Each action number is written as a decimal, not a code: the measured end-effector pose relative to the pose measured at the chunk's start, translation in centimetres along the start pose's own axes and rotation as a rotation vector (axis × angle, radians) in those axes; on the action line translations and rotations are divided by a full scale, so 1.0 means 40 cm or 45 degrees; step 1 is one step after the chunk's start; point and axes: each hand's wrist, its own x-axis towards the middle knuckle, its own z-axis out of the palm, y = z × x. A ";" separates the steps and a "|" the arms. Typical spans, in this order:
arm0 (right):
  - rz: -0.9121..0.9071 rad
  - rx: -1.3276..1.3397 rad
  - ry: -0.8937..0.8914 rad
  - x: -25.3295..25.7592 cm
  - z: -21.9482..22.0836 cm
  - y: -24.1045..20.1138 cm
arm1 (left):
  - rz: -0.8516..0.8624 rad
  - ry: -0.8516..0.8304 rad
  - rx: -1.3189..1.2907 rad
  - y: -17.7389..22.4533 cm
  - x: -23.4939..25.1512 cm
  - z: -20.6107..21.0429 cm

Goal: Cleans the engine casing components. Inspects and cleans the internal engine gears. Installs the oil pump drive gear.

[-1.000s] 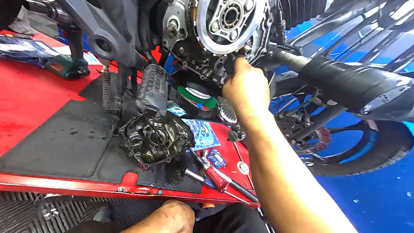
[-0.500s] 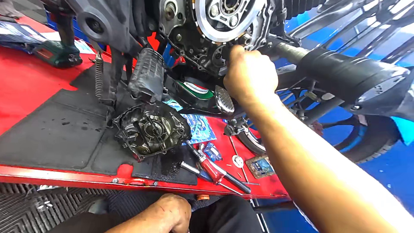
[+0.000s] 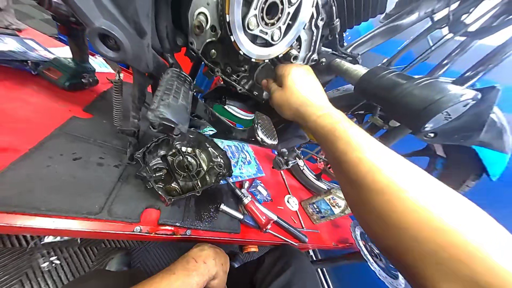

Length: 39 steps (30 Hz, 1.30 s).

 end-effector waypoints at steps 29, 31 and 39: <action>0.123 -0.658 0.251 -0.044 0.001 -0.008 | -0.030 -0.017 -0.048 -0.003 -0.019 -0.019; 0.086 -0.665 0.257 -0.040 -0.001 -0.003 | -0.034 -0.015 -0.044 -0.006 -0.010 -0.017; 0.056 -0.836 0.275 -0.043 0.017 -0.004 | -0.038 0.037 -0.049 -0.012 0.014 0.005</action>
